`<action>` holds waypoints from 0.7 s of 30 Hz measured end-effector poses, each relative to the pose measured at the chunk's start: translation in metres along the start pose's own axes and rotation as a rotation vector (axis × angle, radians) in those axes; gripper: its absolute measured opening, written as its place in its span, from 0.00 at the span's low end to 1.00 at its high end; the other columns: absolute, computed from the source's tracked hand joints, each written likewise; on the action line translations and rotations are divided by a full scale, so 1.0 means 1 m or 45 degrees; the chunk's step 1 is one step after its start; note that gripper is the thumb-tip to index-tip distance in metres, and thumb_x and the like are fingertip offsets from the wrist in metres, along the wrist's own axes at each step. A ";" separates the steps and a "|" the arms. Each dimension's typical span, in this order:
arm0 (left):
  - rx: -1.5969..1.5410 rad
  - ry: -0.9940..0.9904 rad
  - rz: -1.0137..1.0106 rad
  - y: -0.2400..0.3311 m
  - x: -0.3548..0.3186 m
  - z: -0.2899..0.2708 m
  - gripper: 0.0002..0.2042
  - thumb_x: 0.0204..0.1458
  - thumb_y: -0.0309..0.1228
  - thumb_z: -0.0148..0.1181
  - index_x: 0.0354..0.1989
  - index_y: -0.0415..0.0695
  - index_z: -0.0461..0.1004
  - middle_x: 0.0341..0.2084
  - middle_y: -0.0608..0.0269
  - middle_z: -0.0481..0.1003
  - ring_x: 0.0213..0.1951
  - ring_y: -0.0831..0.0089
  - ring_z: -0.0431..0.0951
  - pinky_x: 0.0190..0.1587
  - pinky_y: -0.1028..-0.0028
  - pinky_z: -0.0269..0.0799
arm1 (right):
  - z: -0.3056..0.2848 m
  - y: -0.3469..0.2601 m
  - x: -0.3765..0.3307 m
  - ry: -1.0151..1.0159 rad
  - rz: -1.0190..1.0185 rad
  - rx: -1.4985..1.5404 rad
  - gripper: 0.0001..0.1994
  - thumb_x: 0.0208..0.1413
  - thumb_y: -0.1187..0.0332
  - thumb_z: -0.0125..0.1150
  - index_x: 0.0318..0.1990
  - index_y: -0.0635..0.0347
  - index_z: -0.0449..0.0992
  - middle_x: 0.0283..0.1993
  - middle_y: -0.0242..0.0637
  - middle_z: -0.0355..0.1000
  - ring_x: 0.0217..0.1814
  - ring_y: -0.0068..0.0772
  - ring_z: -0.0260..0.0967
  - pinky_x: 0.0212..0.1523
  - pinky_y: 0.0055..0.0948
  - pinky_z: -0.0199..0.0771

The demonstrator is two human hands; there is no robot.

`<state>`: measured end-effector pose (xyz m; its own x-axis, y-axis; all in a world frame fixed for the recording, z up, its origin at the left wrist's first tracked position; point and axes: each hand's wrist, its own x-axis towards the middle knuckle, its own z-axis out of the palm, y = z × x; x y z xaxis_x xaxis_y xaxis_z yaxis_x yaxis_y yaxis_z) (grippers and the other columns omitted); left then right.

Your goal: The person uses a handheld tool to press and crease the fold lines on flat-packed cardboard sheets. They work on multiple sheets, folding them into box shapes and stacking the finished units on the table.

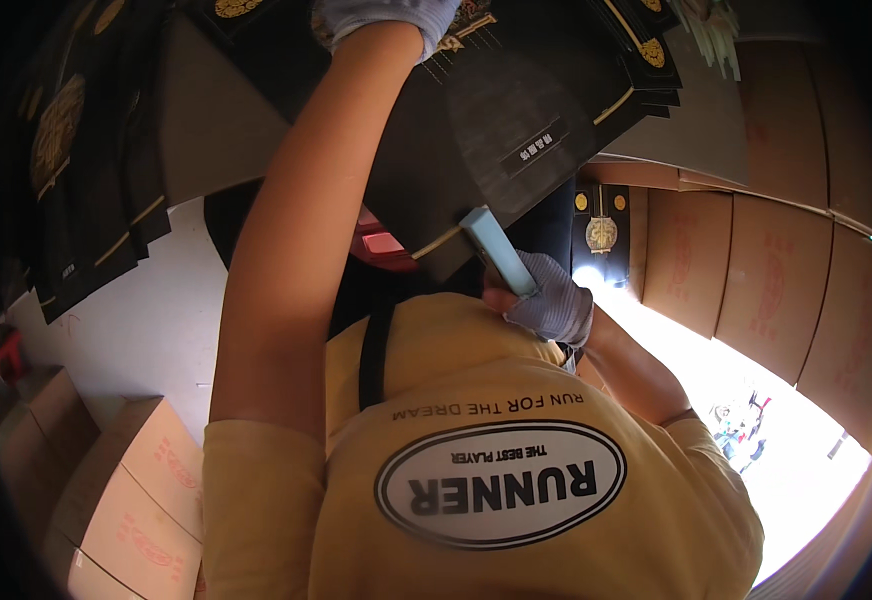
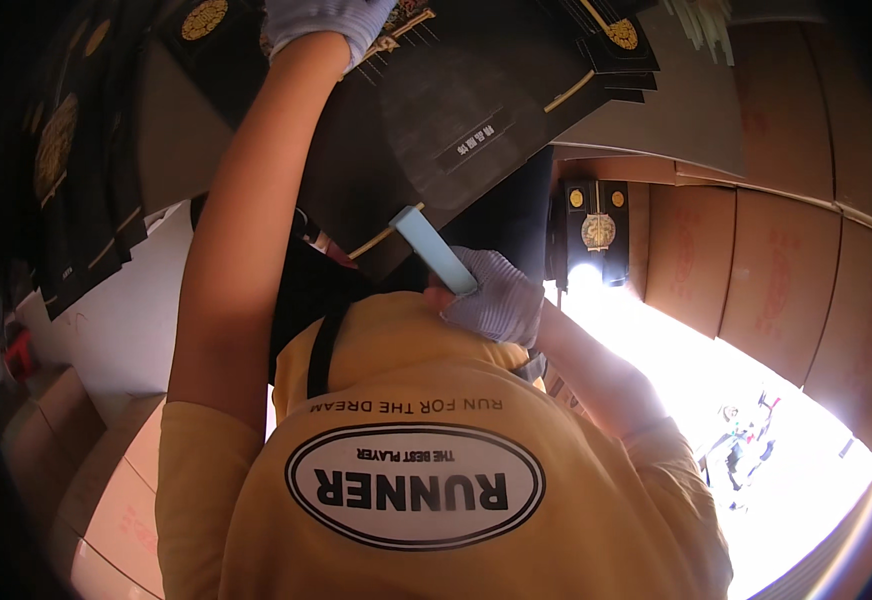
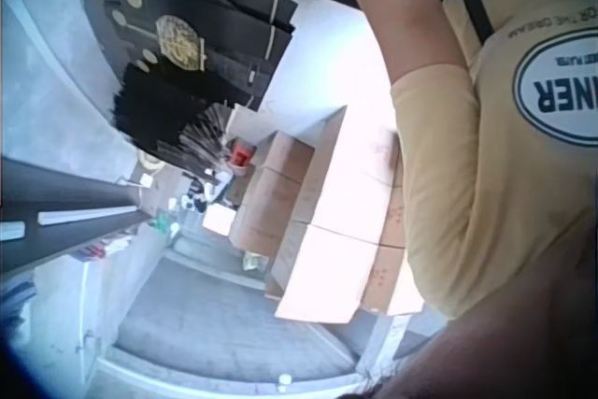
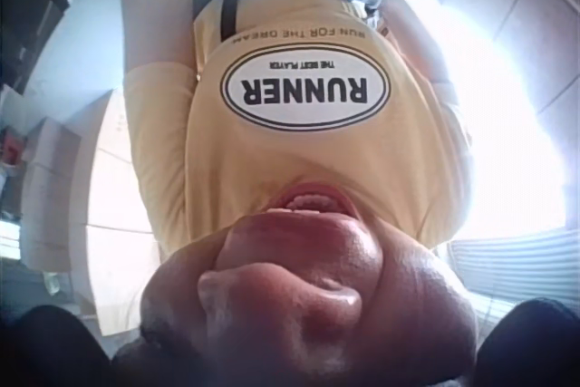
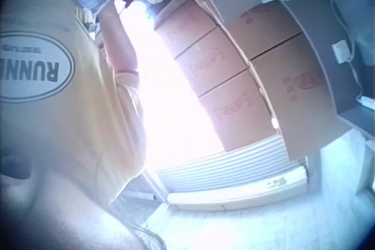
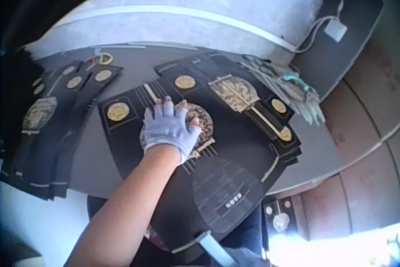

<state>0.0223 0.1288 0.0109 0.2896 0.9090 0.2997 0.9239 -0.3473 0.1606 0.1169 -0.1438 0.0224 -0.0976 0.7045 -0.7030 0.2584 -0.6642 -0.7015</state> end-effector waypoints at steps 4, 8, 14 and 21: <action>-0.019 -0.014 -0.012 0.003 0.000 -0.003 0.27 0.54 0.50 0.38 0.60 0.50 0.60 0.61 0.52 0.56 0.62 0.55 0.54 0.61 0.54 0.44 | 0.006 -0.014 0.004 0.113 0.238 -0.256 0.14 0.45 0.67 0.63 0.41 0.60 0.74 0.30 0.40 0.73 0.33 0.30 0.71 0.36 0.29 0.70; -0.260 -0.100 0.069 -0.011 -0.001 -0.015 0.27 0.52 0.49 0.43 0.59 0.52 0.61 0.60 0.53 0.57 0.61 0.55 0.54 0.61 0.54 0.47 | 0.011 -0.001 0.000 0.181 -0.002 -0.389 0.18 0.47 0.64 0.62 0.46 0.61 0.72 0.32 0.45 0.74 0.33 0.38 0.73 0.37 0.31 0.72; -1.294 0.624 -0.043 -0.049 -0.125 -0.079 0.04 0.48 0.23 0.60 0.29 0.40 0.70 0.25 0.65 0.67 0.27 0.77 0.66 0.30 0.77 0.63 | 0.006 0.017 -0.013 0.231 -0.485 -0.372 0.25 0.41 0.65 0.65 0.50 0.59 0.67 0.32 0.49 0.73 0.36 0.48 0.73 0.36 0.36 0.72; -1.925 -0.298 -1.151 -0.069 -0.254 -0.075 0.13 0.51 0.23 0.53 0.45 0.41 0.64 0.34 0.65 0.67 0.29 0.82 0.65 0.32 0.83 0.63 | 0.010 0.007 -0.017 0.255 -0.528 -0.224 0.25 0.39 0.72 0.63 0.50 0.60 0.68 0.24 0.41 0.70 0.26 0.40 0.71 0.29 0.32 0.69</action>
<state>-0.1342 -0.0955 -0.0058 0.0204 0.8827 -0.4696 -0.1744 0.4656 0.8676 0.1103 -0.1626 0.0282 -0.0441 0.9463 -0.3204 0.3973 -0.2777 -0.8747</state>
